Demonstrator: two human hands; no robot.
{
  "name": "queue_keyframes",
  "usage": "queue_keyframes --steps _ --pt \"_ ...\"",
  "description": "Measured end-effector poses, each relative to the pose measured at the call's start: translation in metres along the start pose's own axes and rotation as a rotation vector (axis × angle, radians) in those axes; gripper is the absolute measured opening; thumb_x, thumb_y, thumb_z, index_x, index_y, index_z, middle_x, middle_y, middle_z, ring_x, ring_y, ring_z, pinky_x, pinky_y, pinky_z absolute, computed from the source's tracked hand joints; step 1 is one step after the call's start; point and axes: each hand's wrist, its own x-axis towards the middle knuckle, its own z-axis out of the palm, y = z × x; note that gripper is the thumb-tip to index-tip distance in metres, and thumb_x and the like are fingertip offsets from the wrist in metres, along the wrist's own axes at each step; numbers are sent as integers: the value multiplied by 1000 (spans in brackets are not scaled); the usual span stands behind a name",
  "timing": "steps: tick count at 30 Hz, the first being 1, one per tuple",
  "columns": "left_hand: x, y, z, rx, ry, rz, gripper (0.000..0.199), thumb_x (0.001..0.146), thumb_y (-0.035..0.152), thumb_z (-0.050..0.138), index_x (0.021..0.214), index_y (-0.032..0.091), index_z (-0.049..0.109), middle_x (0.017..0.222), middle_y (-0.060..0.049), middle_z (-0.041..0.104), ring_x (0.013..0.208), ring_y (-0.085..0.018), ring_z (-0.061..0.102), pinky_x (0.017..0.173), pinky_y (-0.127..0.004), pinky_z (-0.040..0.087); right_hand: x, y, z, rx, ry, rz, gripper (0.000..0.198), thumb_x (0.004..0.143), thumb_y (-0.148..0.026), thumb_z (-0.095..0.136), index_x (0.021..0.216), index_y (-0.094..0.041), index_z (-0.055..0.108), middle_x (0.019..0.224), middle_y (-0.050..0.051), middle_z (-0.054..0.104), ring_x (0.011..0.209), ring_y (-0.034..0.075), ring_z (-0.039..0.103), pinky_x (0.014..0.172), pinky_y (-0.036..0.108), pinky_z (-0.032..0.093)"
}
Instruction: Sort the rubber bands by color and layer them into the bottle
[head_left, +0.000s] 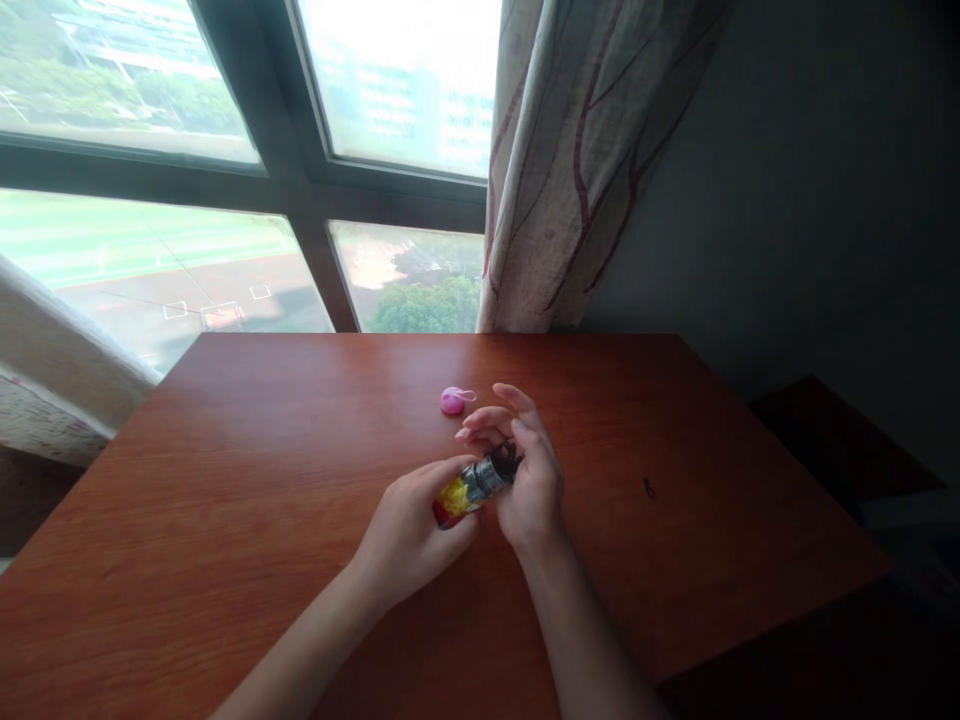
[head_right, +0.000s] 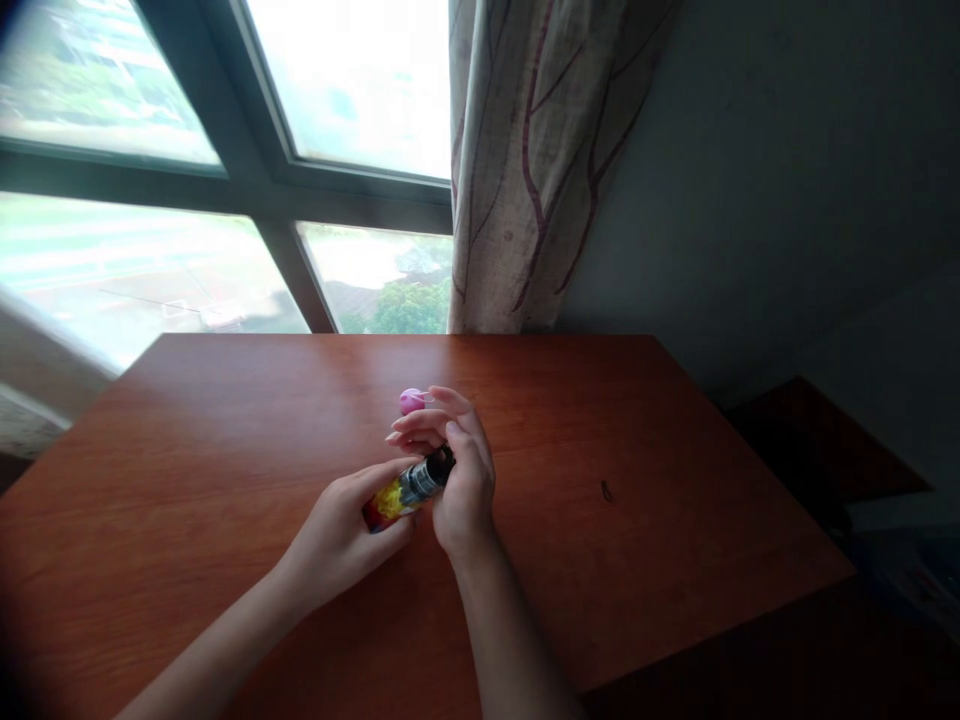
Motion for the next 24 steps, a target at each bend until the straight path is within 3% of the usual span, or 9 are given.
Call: queue_keyframes --steps 4,8,12,16,24 --pt "-1 0 4 -42 23 -3 45 70 8 55 112 19 64 103 -4 71 92 -20 65 85 -29 50 -3 -2 4 -41 -5 -24 44 82 -24 47 125 -22 53 100 5 73 87 20 70 85 37 51" --pt "-1 1 12 -146 31 5 47 71 9 57 117 17 63 104 -5 71 92 -20 65 85 -31 51 -6 -10 7 -138 -50 -66 41 85 -27 48 125 -20 54 103 6 73 89 21 69 90 40 49" --pt "0 5 19 -268 32 -3 37 76 15 61 113 15 65 103 -6 72 87 -20 66 81 -29 53 -7 -23 6 -354 -180 -61 39 93 -40 47 124 -20 59 103 6 73 105 23 65 99 41 43" --pt "0 7 21 -348 29 -26 32 77 15 63 109 13 66 96 -5 72 84 -19 65 77 -27 53 -7 -33 5 -556 -328 -85 36 96 -38 43 123 -24 63 107 3 72 115 22 59 109 41 33" --pt "1 8 23 -426 7 -50 34 77 17 67 111 12 66 98 -6 72 85 -17 62 79 -27 52 -15 -34 5 -602 -294 -170 41 97 -23 39 135 -28 53 127 0 64 124 19 52 113 39 28"
